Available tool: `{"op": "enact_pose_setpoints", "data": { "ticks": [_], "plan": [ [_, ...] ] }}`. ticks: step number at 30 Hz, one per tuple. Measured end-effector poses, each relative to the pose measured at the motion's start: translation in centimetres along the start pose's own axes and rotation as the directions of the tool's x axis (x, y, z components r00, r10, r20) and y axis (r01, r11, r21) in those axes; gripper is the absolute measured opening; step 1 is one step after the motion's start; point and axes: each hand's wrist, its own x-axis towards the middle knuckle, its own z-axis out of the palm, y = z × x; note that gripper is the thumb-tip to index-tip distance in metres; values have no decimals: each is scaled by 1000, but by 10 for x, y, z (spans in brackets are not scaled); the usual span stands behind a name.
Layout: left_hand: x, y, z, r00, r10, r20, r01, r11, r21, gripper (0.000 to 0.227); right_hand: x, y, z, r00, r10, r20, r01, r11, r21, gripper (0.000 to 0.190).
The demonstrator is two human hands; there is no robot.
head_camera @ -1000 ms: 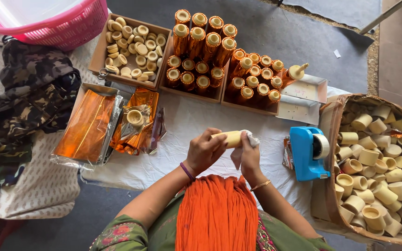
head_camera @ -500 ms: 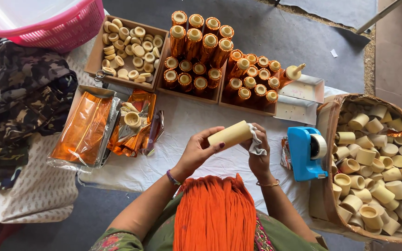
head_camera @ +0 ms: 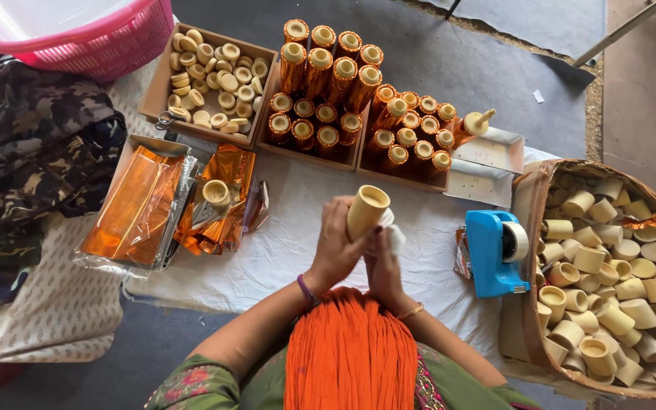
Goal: The person wraps wooden cylindrical parts in gold foil, applies glue, and wipes them as part of a manufacturing or gift-wrapping process.
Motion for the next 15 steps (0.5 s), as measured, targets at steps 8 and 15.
{"op": "enact_pose_setpoints", "data": {
  "ticks": [8, 15],
  "plan": [
    [-13, 31, 0, 891, 446, -84, -410, 871, 272, 53, 6, -23, 12, 989, 87, 121, -108, 977, 183, 66],
    [-4, 6, 8, 843, 535, 62, -487, 708, 512, 64, 19, -25, -2, 972, 207, 107, -228, 943, 244, 53]
  ]
}}
